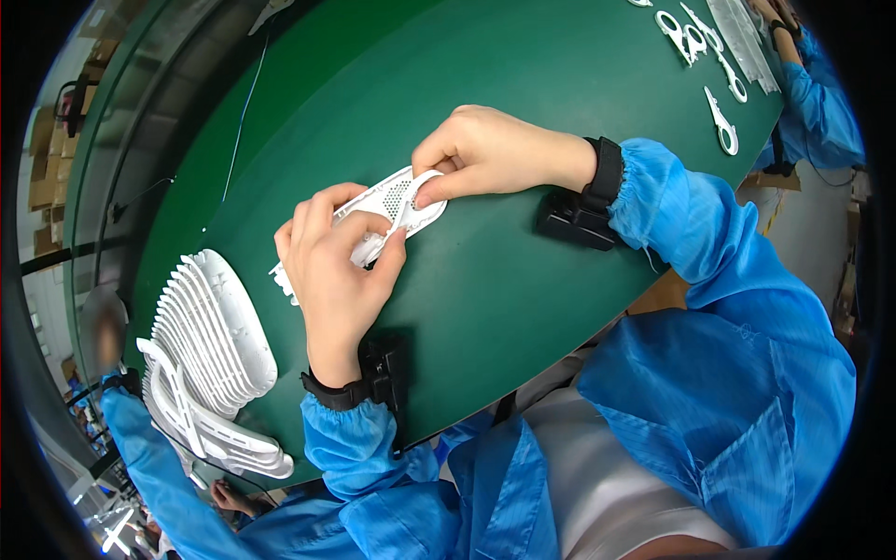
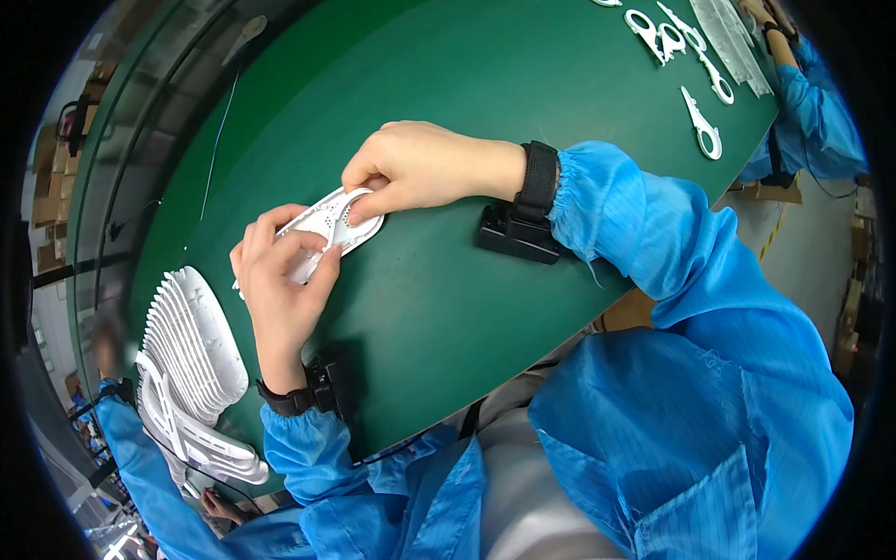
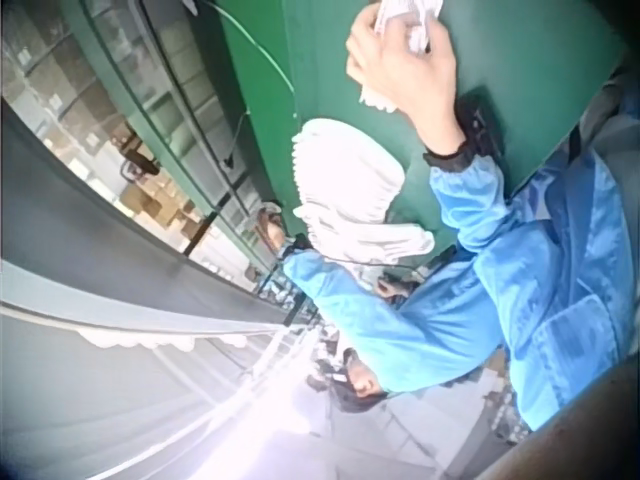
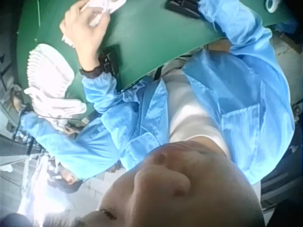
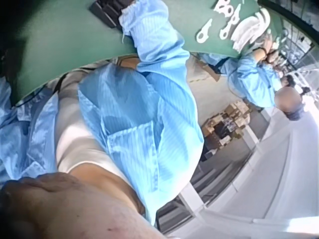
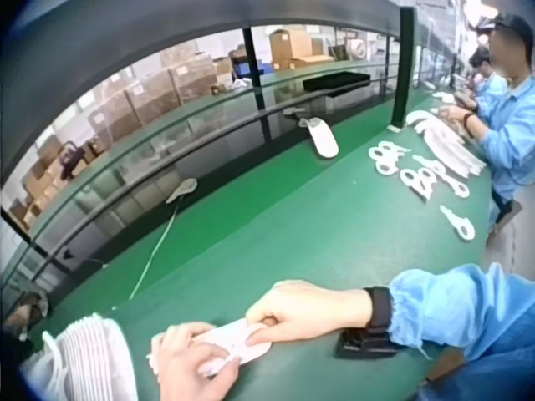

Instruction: Manually assemble various white plastic components on a production line.

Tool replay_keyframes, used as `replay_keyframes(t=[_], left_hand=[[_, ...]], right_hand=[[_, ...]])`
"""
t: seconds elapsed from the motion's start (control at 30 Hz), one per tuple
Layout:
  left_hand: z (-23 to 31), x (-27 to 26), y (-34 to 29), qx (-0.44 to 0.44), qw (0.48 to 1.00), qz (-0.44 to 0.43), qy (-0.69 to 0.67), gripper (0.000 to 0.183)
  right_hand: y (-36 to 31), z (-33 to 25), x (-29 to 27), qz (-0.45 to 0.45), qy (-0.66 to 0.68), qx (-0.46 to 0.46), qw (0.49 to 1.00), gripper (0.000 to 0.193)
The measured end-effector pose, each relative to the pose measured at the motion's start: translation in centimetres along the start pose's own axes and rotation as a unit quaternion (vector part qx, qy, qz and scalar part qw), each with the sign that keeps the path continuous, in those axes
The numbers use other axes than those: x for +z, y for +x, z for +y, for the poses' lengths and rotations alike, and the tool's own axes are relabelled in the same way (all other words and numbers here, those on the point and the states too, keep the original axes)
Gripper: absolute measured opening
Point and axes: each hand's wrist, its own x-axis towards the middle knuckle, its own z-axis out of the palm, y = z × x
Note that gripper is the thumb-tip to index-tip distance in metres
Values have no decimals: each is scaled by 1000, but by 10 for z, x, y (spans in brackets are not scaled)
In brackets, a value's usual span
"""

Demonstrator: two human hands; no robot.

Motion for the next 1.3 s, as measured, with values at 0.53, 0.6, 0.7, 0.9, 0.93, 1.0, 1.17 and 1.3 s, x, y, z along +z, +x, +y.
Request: replay_keyframes(t=[0.53, 0.6, 0.7, 0.9, 0.93, 1.0, 1.17, 1.3], left_hand=[[31, -7, 2, -110, 989, -36, 91, 43], [32, -3, 11, -198, 974, -82, 74, 44], [37, 9, 28, -177, 968, -149, 96, 32], [45, -9, 27, -232, 951, -159, 127, 33], [44, -8, 28, -230, 953, -155, 127, 33], [41, -5, 28, -206, 959, -156, 120, 34], [23, -10, 22, -169, 971, -150, 74, 36], [41, 8, 17, -23, 993, 76, 85, 38]], right_hand=[[7, -12, 10, 54, -140, -32, 988, 47], [3, -11, 13, 48, -146, 3, 988, 46], [-11, 6, 10, 64, -145, 18, 987, 39], [15, 0, 7, 44, -87, -23, 995, 35], [16, -3, 5, 25, -103, 0, 994, 38], [15, 1, 8, 40, -127, -9, 991, 37], [18, 6, 13, 52, -153, -71, 984, 36], [6, 25, -16, 71, -7, 6, 997, 23]])
